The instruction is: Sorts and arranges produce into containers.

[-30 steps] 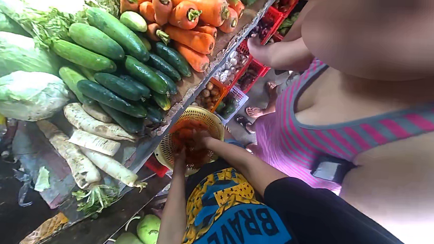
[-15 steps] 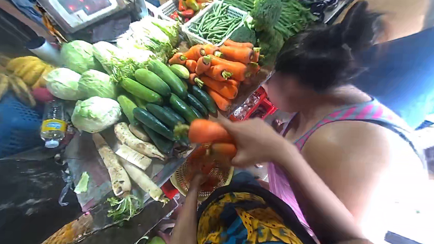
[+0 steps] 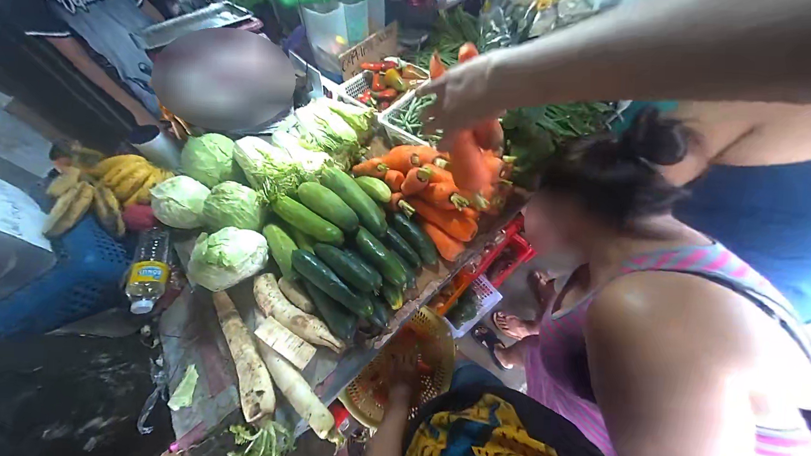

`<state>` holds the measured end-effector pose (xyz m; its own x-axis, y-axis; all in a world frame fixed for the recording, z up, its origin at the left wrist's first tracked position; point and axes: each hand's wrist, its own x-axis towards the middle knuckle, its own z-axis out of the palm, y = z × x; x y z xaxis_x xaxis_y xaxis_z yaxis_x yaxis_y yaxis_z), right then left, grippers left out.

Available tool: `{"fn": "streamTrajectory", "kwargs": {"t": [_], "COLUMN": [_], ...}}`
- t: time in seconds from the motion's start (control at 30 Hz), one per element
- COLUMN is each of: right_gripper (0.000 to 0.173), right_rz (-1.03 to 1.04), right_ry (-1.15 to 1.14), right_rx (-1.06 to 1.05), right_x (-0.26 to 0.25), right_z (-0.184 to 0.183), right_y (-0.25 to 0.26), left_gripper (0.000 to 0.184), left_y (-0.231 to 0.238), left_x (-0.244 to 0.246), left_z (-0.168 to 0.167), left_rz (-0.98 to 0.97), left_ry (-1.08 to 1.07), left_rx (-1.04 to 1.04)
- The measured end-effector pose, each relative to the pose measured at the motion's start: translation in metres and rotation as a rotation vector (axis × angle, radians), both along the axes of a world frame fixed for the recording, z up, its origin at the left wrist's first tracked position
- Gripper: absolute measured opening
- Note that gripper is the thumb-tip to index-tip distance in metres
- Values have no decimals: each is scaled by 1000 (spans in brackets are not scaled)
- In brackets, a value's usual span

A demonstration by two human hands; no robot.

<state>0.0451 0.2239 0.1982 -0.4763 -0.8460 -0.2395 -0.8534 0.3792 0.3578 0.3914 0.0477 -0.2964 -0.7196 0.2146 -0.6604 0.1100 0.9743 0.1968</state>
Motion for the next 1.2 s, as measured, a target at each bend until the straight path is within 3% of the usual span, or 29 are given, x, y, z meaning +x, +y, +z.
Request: {"fn": "streamTrajectory", "kwargs": {"t": [0.1, 0.17, 0.23, 0.3, 0.37, 0.47, 0.57, 0.63, 0.7, 0.77, 0.8, 0.87, 0.97, 1.03, 1.13, 1.2], "right_gripper": [39, 29, 37, 50, 54, 66, 83, 74, 61, 43, 39, 34, 58, 62, 62, 51], "right_rz": [4, 151, 227, 204, 27, -294, -522, -613, -621, -571, -547, -516, -698, -664, -488, -449], "right_ry": [-272, -237, -144, -60, -43, -222, -330, -373, -356, -354, -421, -723, -1175, -1176, -1079, -928], "right_rx": [80, 126, 112, 17, -34, -85, -53, -57, -88, -225, -322, -514, -484, -509, -615, -625], "right_x": [-12, -25, -37, -47, -52, -47, -24, -17, -14, 5, 28, 82, 134, 133, 99, 81], "right_z": [-30, -50, -67, -84, -96, -92, -69, -64, -67, -65, -54, -38, -25, -25, -34, -32], "right_y": [15, 23, 35, 47, 54, 56, 42, 36, 33, 22, 11, -9, -31, -34, -30, -33], "left_gripper": [61, 66, 75, 77, 81, 99, 90, 91, 102, 79, 61, 43, 44, 45, 64, 75], "left_y": [-2, -8, -13, -17, -23, -19, 2, 20, 34, 37, 34, 26, 16, 7, -10, -12], "left_x": [-4, -5, -8, -10, -10, -7, -12, -23, -42, -64, -75, -96, -121, -134, -164, -188], "left_z": [-13, -13, -3, 21, 46, 102, 159, 197, 237, 280, 303, 336, 360, 370, 386, 393], "left_rz": [-24, -14, 59, 153, 187, 245, 252, 268, 424, 699, 858, 1094, 1166, 1055, 865, 952], "left_ry": [-20, -15, -14, 38, 136, 236, 268, 226, 139, 55, 58, 115, 170, 167, 17, -57], "left_rx": [17, 39, 68, 154, 286, 690, 1220, 1623, 1954, 2124, 2106, 1953, 1801, 1774, 1786, 1807]}}
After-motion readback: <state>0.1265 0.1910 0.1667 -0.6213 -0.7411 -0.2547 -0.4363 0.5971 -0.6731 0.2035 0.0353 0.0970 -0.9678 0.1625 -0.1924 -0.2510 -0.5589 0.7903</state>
